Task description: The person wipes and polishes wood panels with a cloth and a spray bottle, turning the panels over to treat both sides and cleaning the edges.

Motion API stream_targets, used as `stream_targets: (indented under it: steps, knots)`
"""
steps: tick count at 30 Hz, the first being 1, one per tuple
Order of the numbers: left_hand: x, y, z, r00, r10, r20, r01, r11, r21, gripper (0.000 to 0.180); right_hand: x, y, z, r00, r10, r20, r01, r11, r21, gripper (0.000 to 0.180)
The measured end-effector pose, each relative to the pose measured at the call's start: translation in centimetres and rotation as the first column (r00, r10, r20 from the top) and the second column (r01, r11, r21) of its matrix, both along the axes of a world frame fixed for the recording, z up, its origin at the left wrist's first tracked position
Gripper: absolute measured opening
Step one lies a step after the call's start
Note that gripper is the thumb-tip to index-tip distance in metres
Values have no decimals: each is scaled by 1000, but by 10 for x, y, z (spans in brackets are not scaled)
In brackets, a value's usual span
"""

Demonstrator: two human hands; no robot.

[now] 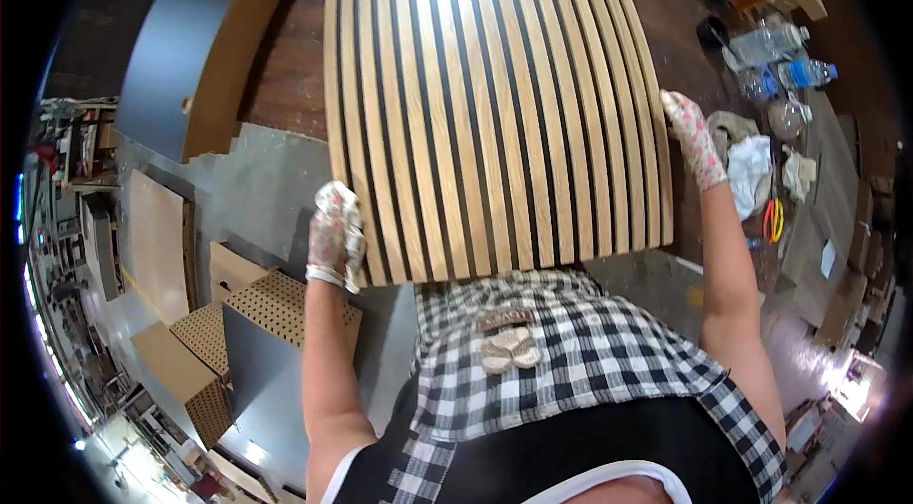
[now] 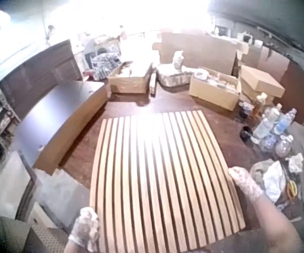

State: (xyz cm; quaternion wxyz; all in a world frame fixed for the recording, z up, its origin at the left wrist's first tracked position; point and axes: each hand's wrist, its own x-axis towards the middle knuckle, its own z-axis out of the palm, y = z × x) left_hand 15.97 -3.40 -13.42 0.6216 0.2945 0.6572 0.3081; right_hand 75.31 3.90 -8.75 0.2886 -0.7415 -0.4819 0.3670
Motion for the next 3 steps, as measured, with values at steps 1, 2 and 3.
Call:
stream_targets:
  steps: [1,2,3]
  knots:
    - [17,2,8,966,123,227,-92,985,-143,29,23,5,-8,968,81,237,-114,985,131,35]
    - [8,-5,2,988,6,-152,12,993,117,30,12,15,-1,929,70,363,-109,990,88,38]
    - [6,10,10,987,20,-159,5,988,156,30,7,22,1,911,41,411,-90,991,100,38]
